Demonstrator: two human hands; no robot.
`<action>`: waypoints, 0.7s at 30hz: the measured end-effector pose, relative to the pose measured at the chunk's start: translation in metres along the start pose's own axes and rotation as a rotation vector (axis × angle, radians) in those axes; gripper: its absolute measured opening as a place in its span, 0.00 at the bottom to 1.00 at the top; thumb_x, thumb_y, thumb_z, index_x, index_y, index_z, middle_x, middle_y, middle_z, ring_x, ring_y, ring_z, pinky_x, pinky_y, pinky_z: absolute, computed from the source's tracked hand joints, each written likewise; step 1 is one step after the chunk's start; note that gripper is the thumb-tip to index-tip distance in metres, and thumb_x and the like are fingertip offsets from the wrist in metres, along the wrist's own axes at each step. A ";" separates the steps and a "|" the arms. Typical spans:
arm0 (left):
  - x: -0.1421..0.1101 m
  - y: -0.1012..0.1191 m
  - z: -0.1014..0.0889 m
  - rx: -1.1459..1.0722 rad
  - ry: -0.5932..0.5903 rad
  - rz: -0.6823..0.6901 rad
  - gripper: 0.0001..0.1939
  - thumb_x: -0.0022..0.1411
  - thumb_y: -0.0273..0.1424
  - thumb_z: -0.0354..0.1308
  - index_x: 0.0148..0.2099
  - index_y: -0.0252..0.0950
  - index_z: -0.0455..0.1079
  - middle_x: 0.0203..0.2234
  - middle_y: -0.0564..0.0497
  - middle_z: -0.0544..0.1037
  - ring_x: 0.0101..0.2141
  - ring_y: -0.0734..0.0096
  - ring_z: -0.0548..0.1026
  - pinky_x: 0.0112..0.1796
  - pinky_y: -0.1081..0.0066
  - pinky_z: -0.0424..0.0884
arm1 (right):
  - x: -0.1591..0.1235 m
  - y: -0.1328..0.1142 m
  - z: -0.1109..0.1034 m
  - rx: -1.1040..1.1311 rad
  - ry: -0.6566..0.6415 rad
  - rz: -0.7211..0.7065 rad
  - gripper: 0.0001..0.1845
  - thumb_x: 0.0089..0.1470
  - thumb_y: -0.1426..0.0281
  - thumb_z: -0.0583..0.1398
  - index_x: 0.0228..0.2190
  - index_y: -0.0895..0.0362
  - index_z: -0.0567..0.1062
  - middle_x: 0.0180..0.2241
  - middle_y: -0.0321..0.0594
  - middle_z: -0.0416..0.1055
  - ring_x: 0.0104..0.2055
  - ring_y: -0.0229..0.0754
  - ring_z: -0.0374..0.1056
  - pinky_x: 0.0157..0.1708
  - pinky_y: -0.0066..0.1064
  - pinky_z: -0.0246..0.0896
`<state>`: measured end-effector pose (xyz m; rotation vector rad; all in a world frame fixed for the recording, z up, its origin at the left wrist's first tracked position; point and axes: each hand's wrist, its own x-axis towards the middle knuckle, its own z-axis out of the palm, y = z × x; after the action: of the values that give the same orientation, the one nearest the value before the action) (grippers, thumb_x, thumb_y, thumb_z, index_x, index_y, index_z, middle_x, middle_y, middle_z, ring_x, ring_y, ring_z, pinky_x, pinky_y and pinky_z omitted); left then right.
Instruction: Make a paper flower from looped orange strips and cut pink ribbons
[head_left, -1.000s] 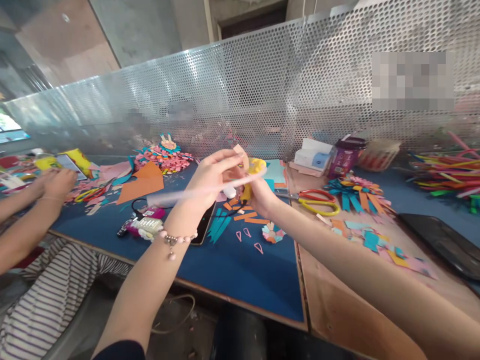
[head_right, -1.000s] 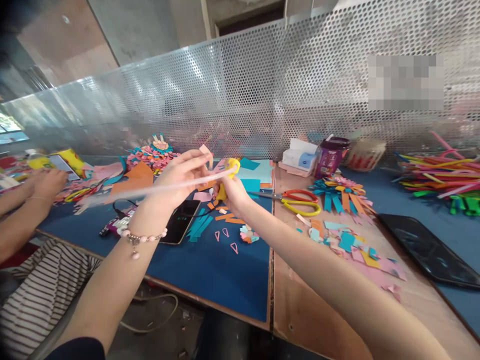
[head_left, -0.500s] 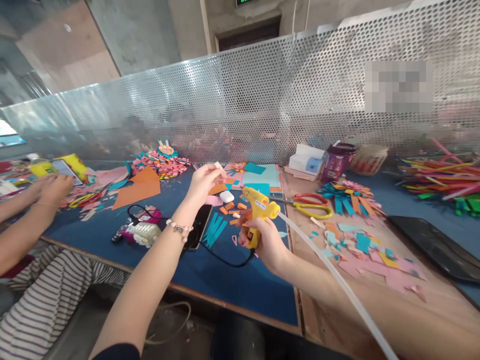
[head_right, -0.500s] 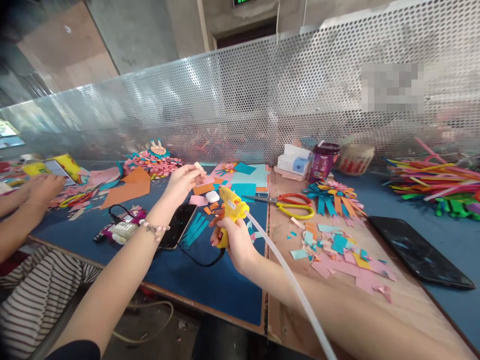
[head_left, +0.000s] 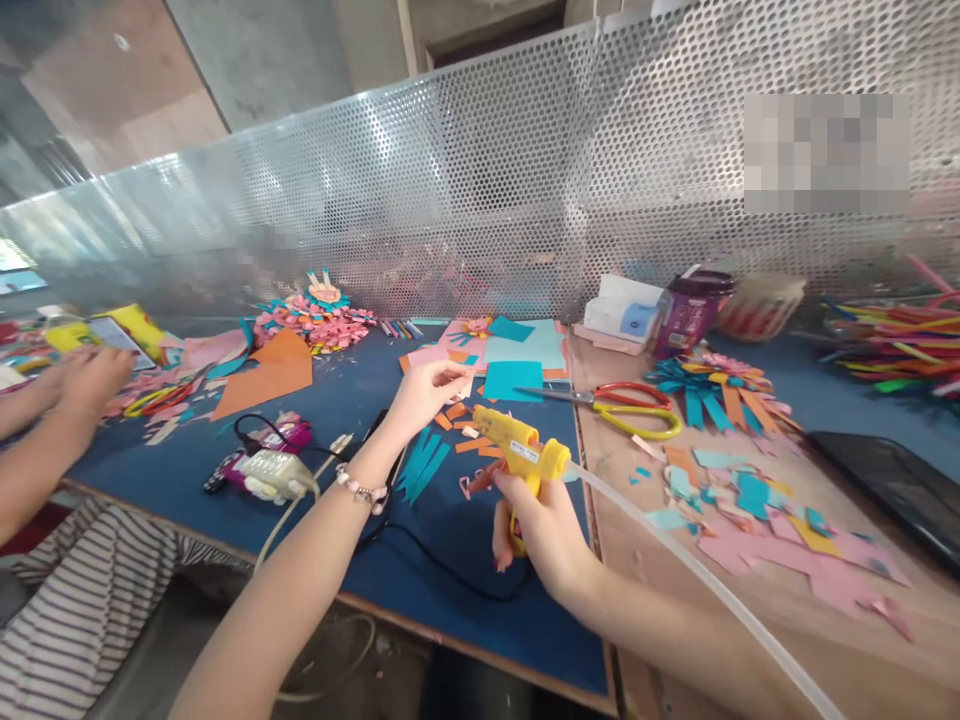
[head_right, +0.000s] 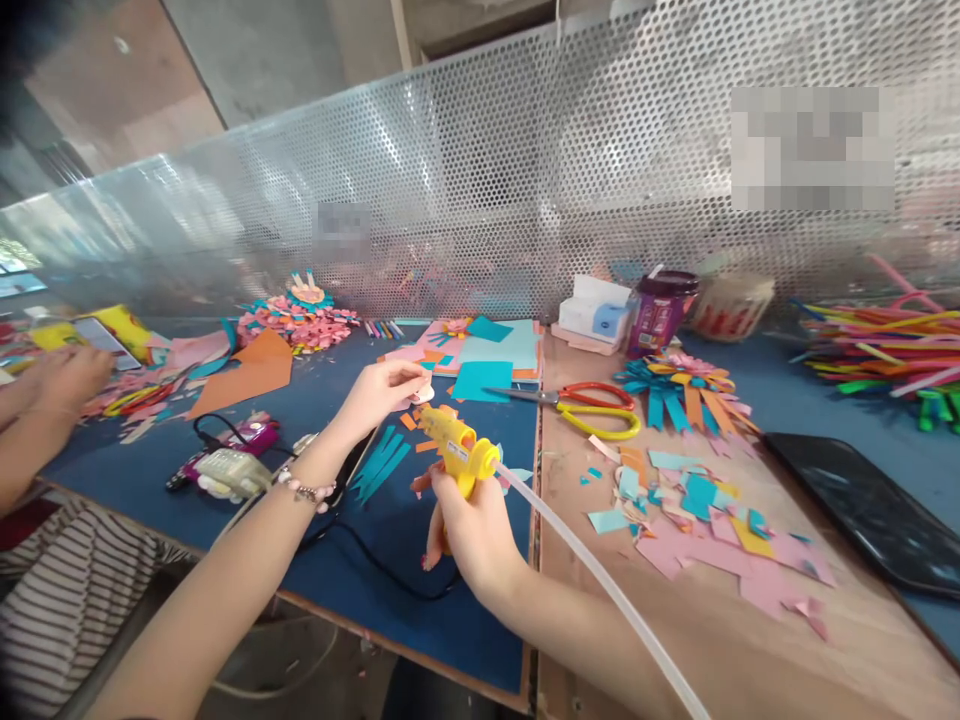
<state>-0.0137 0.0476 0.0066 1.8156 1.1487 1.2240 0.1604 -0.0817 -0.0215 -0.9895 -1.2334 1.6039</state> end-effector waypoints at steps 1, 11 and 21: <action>-0.001 0.000 0.000 0.019 0.015 0.023 0.11 0.54 0.36 0.62 0.37 0.34 0.75 0.27 0.49 0.78 0.27 0.71 0.75 0.32 0.71 0.72 | 0.001 0.000 -0.001 -0.012 0.006 0.020 0.17 0.55 0.57 0.52 0.32 0.58 0.69 0.05 0.29 0.60 0.09 0.35 0.56 0.13 0.23 0.47; -0.010 0.014 0.001 0.160 -0.009 0.080 0.12 0.55 0.38 0.61 0.38 0.35 0.77 0.33 0.46 0.80 0.33 0.66 0.77 0.33 0.70 0.72 | 0.008 0.011 -0.003 0.055 0.073 0.061 0.13 0.51 0.61 0.53 0.22 0.56 0.66 0.04 0.31 0.60 0.07 0.35 0.56 0.12 0.23 0.47; -0.012 0.016 0.001 0.205 -0.055 0.106 0.09 0.56 0.35 0.61 0.38 0.37 0.77 0.35 0.47 0.81 0.35 0.66 0.77 0.36 0.70 0.71 | 0.006 0.003 -0.002 0.070 0.114 0.093 0.12 0.47 0.66 0.53 0.17 0.56 0.65 0.05 0.34 0.62 0.09 0.36 0.61 0.14 0.24 0.52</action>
<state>-0.0099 0.0301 0.0157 2.0729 1.1966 1.1427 0.1597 -0.0758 -0.0258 -1.0917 -1.0609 1.6268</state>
